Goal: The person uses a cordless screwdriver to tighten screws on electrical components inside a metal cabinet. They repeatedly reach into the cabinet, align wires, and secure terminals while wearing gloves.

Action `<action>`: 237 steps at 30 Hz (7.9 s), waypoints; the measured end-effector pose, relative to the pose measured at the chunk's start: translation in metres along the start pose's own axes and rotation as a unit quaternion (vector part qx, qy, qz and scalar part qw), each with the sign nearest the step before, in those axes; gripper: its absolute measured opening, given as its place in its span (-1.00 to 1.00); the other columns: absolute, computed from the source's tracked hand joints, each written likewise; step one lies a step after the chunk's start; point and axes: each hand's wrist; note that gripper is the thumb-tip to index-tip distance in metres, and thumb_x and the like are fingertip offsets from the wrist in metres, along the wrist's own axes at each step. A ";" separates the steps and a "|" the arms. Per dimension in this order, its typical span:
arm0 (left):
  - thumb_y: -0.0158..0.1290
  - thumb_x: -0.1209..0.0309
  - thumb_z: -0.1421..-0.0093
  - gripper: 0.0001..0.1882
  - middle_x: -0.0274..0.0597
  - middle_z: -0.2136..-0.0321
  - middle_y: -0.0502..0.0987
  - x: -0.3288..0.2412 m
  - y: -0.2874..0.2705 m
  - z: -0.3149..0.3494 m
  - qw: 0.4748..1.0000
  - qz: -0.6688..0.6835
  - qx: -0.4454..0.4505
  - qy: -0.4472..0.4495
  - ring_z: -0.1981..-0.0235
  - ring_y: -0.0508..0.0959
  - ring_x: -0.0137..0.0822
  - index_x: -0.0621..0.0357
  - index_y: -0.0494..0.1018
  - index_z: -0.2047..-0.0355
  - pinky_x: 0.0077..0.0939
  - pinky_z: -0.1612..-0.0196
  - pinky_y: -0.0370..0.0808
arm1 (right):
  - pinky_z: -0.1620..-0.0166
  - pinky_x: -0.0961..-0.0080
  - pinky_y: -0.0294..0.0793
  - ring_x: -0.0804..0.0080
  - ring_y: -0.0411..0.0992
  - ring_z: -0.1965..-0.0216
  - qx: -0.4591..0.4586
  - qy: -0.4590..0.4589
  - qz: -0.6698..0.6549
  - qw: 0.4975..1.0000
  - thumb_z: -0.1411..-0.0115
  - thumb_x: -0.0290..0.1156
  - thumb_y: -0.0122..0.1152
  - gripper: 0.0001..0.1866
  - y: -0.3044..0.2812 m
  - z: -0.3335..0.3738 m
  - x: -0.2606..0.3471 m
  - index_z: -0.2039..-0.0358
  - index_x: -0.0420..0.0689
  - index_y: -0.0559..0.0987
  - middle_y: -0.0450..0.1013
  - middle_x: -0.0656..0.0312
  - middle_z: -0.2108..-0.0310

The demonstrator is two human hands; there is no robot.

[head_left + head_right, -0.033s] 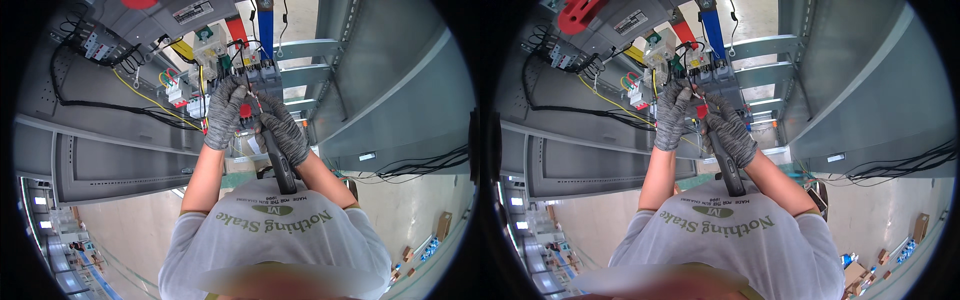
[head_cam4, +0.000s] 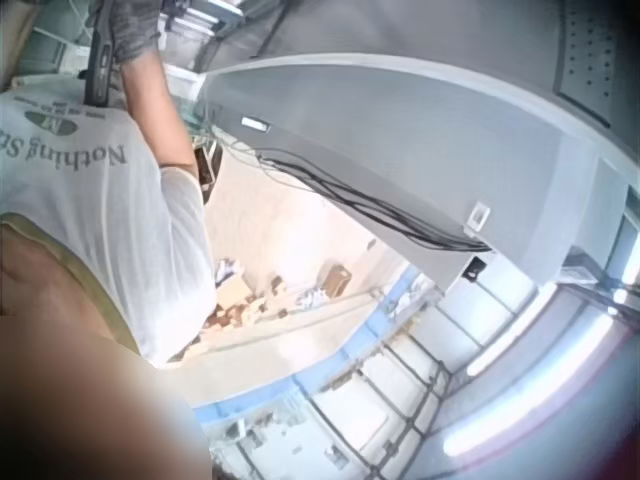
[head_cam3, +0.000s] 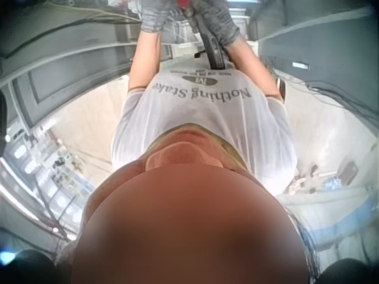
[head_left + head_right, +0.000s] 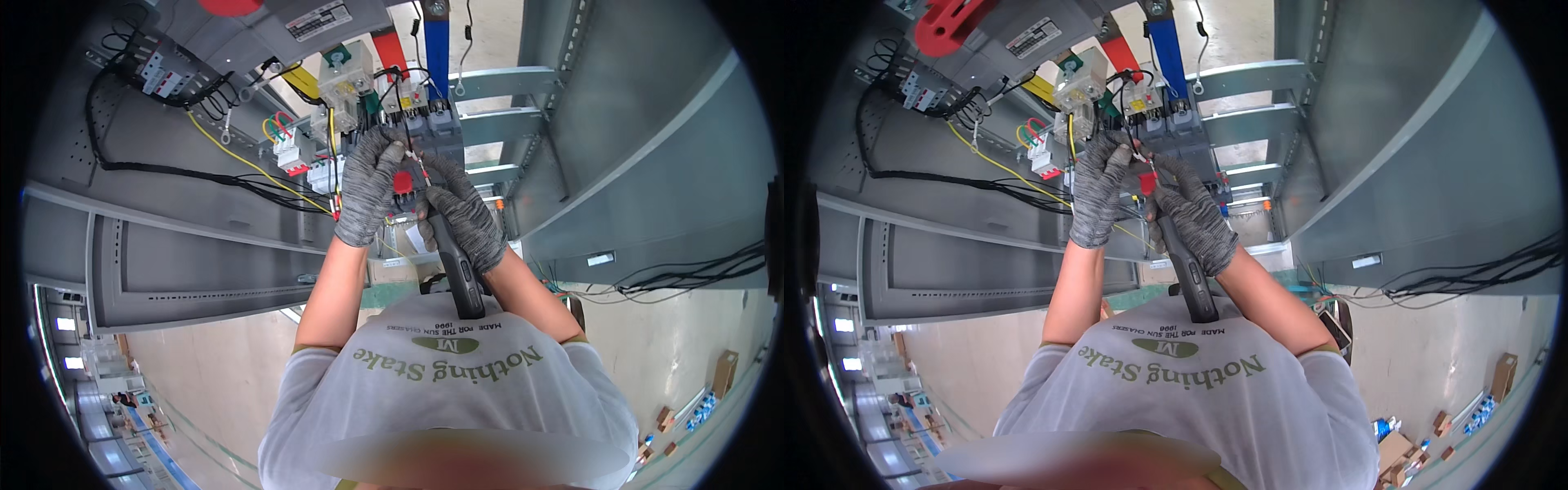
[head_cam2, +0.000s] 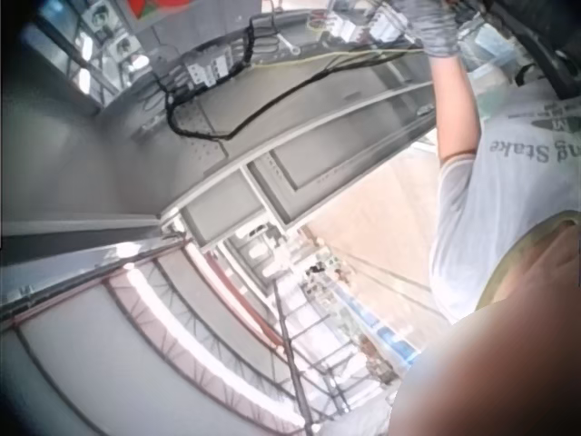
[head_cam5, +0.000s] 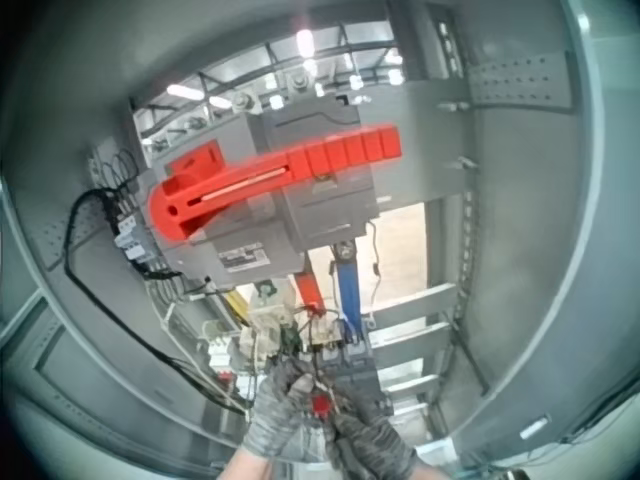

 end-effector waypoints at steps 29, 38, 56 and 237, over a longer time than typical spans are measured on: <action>0.04 0.40 -0.25 -0.62 -0.27 0.39 0.51 -0.045 -0.015 -0.028 0.994 -0.010 -0.089 0.070 0.55 0.35 -0.63 0.28 0.33 -0.04 -0.78 0.52 0.29 | 0.63 0.50 0.47 0.43 0.39 0.68 -0.025 -0.066 0.023 0.997 -0.23 -0.59 -0.12 -0.50 0.024 -0.063 -0.006 -0.19 -0.07 0.16 0.42 0.15 0.48; 0.11 0.41 -0.20 -0.76 -0.18 0.40 0.58 -0.002 -0.026 -0.028 0.934 -0.319 -0.079 0.138 0.39 0.55 -0.44 0.25 0.47 0.15 -0.53 0.27 0.49 | 0.41 0.58 0.51 0.47 0.45 0.45 -0.068 -0.123 0.081 0.987 -0.23 -0.59 -0.07 -0.54 0.034 -0.062 -0.003 -0.16 -0.16 0.22 0.40 0.10 0.26; 0.10 0.47 -0.18 -0.86 -0.24 0.52 0.52 -0.002 -0.023 -0.032 0.969 -0.235 -0.042 0.058 0.55 0.48 -0.46 0.20 0.46 0.25 -0.56 0.46 0.43 | -0.01 0.54 0.41 0.41 0.35 0.00 -0.094 -0.176 0.088 0.976 -0.22 -0.66 -0.09 -0.50 0.029 -0.066 -0.017 -0.19 -0.17 0.18 0.30 0.09 -0.02; -0.05 0.40 -0.01 -0.64 -0.18 0.20 0.54 -0.090 -0.046 -0.128 0.403 -0.630 0.349 0.565 0.20 0.51 -0.21 0.22 0.51 0.17 -0.36 0.11 0.45 | 0.63 0.50 0.49 0.42 0.44 0.65 -0.023 -0.023 -0.173 0.984 -0.34 -0.12 -0.10 -0.67 0.058 0.006 -0.049 0.26 -0.17 0.38 0.41 0.19 0.57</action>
Point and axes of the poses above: each hand's wrist, its own z-axis away from the middle knuckle, its own y-axis out of the palm, x = y × z
